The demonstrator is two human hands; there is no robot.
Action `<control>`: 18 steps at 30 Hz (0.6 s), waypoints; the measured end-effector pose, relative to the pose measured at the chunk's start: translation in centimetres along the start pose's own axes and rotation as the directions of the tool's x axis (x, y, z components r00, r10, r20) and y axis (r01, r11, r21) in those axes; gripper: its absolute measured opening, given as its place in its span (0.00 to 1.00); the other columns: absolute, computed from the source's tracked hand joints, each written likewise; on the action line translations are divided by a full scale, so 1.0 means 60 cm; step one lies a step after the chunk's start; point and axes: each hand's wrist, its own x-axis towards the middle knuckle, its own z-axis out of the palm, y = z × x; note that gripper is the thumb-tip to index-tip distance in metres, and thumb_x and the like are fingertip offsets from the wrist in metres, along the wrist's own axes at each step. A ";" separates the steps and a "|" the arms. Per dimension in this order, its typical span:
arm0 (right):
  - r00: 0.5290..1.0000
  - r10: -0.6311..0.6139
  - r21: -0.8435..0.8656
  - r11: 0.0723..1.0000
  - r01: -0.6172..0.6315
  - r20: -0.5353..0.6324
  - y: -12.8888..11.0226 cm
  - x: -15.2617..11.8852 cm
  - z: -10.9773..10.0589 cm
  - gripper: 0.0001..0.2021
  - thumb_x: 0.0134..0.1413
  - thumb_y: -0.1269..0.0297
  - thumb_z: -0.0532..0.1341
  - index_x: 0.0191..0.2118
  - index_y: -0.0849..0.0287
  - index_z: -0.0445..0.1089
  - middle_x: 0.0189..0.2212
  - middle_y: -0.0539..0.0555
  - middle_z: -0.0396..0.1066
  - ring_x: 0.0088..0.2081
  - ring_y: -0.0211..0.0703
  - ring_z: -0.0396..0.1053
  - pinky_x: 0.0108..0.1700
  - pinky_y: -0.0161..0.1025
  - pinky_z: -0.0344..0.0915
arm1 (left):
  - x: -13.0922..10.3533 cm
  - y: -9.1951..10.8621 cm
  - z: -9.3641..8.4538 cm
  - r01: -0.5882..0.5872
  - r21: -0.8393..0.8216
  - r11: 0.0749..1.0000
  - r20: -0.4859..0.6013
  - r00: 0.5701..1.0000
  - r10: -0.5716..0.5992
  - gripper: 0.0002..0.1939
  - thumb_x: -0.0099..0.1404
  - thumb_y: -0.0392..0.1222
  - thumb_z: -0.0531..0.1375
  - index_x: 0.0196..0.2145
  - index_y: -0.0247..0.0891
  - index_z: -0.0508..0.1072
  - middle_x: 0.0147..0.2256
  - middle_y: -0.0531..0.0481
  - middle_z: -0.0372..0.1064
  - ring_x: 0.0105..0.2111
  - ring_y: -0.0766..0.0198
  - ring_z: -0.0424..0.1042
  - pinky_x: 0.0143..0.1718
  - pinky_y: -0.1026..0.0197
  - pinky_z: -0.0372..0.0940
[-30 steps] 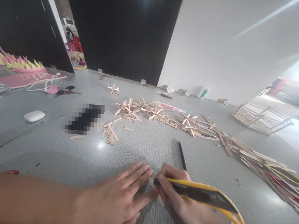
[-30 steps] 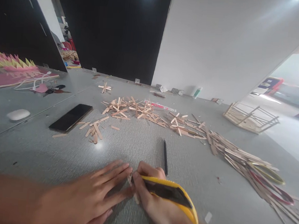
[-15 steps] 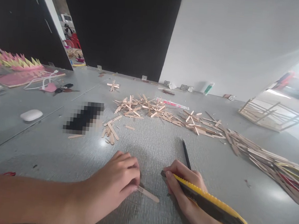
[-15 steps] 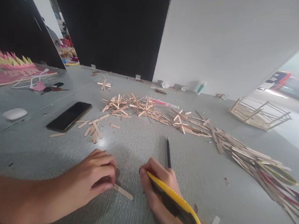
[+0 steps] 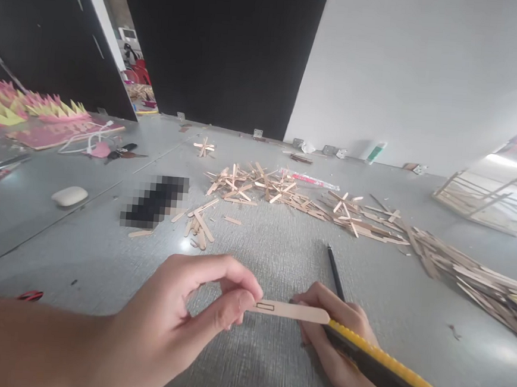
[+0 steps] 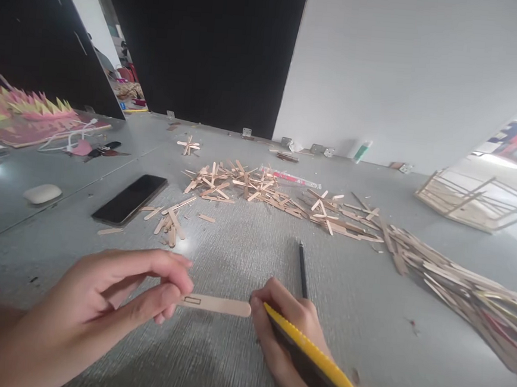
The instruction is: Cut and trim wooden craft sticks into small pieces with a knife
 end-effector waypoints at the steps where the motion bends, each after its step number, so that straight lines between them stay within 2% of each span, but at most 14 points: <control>1: 1.000 -0.001 -0.005 1.000 0.001 0.002 0.000 0.000 -0.001 0.16 0.69 0.55 0.54 0.29 0.53 0.64 0.22 0.47 0.66 0.21 0.37 0.60 0.23 0.36 0.57 | -0.001 0.002 0.000 -0.056 0.032 0.998 -0.026 0.998 0.056 0.06 0.74 0.40 0.59 0.38 0.45 0.75 0.29 0.60 0.70 0.29 0.70 0.70 0.31 0.70 0.65; 5: 0.999 0.033 -0.020 0.999 -0.033 0.022 0.007 0.001 0.001 0.16 0.70 0.53 0.53 0.30 0.53 0.64 0.21 0.46 0.62 0.22 0.37 0.61 0.24 0.36 0.57 | -0.005 0.006 0.000 -0.197 0.185 0.963 -0.054 0.976 0.210 0.07 0.72 0.34 0.60 0.38 0.45 0.75 0.30 0.59 0.73 0.32 0.68 0.73 0.38 0.67 0.66; 7: 0.999 0.042 -0.012 0.999 -0.042 0.021 0.010 0.000 0.004 0.17 0.71 0.52 0.52 0.31 0.53 0.65 0.21 0.45 0.60 0.22 0.37 0.59 0.24 0.36 0.57 | -0.008 0.008 0.000 -0.220 0.215 0.951 -0.049 0.971 0.235 0.08 0.72 0.33 0.60 0.37 0.44 0.75 0.30 0.59 0.74 0.32 0.67 0.73 0.39 0.66 0.66; 9: 0.999 0.033 0.002 0.999 -0.033 0.028 0.012 -0.001 0.006 0.17 0.72 0.52 0.52 0.31 0.53 0.65 0.20 0.45 0.59 0.21 0.36 0.58 0.24 0.35 0.56 | -0.008 0.010 0.000 -0.208 0.197 0.958 -0.043 0.974 0.220 0.07 0.73 0.35 0.59 0.37 0.44 0.75 0.29 0.59 0.74 0.29 0.68 0.72 0.35 0.67 0.66; 11: 0.999 0.027 0.011 1.000 -0.027 0.028 0.011 -0.001 0.006 0.18 0.72 0.52 0.53 0.30 0.53 0.64 0.20 0.44 0.58 0.21 0.36 0.58 0.24 0.35 0.56 | -0.005 0.010 0.000 -0.138 0.148 0.979 -0.018 0.990 0.142 0.08 0.74 0.38 0.58 0.36 0.43 0.75 0.27 0.58 0.72 0.26 0.69 0.70 0.30 0.67 0.64; 13: 1.000 0.020 0.006 1.000 -0.020 0.006 0.010 -0.002 0.006 0.18 0.72 0.52 0.53 0.30 0.53 0.64 0.20 0.44 0.58 0.21 0.35 0.58 0.23 0.35 0.55 | 0.002 0.003 0.001 0.007 0.098 0.995 0.062 0.998 -0.013 0.10 0.75 0.43 0.57 0.35 0.42 0.75 0.25 0.58 0.70 0.24 0.69 0.68 0.26 0.67 0.62; 14: 1.000 0.014 -0.004 1.000 -0.014 -0.003 0.009 -0.001 0.005 0.18 0.71 0.53 0.53 0.29 0.53 0.64 0.20 0.44 0.58 0.21 0.36 0.58 0.23 0.35 0.55 | 0.007 -0.004 0.003 0.097 0.083 0.992 0.122 0.987 -0.107 0.11 0.75 0.45 0.57 0.35 0.42 0.75 0.24 0.58 0.68 0.23 0.70 0.66 0.25 0.67 0.61; 16: 1.000 -0.008 -0.020 1.000 0.007 -0.024 0.008 -0.001 0.005 0.19 0.72 0.53 0.53 0.28 0.53 0.63 0.19 0.45 0.59 0.20 0.36 0.59 0.23 0.35 0.56 | 0.017 -0.024 0.007 0.268 0.074 0.961 0.257 0.926 -0.278 0.13 0.73 0.48 0.58 0.34 0.40 0.73 0.23 0.58 0.65 0.20 0.71 0.63 0.21 0.68 0.58; 18: 0.999 -0.026 -0.023 0.999 0.025 -0.034 0.008 -0.001 0.006 0.19 0.71 0.54 0.53 0.28 0.53 0.64 0.19 0.45 0.62 0.20 0.36 0.61 0.24 0.36 0.58 | 0.027 -0.047 0.012 0.359 0.061 0.932 0.332 0.873 -0.358 0.12 0.73 0.48 0.58 0.36 0.39 0.73 0.23 0.58 0.66 0.20 0.71 0.64 0.21 0.69 0.59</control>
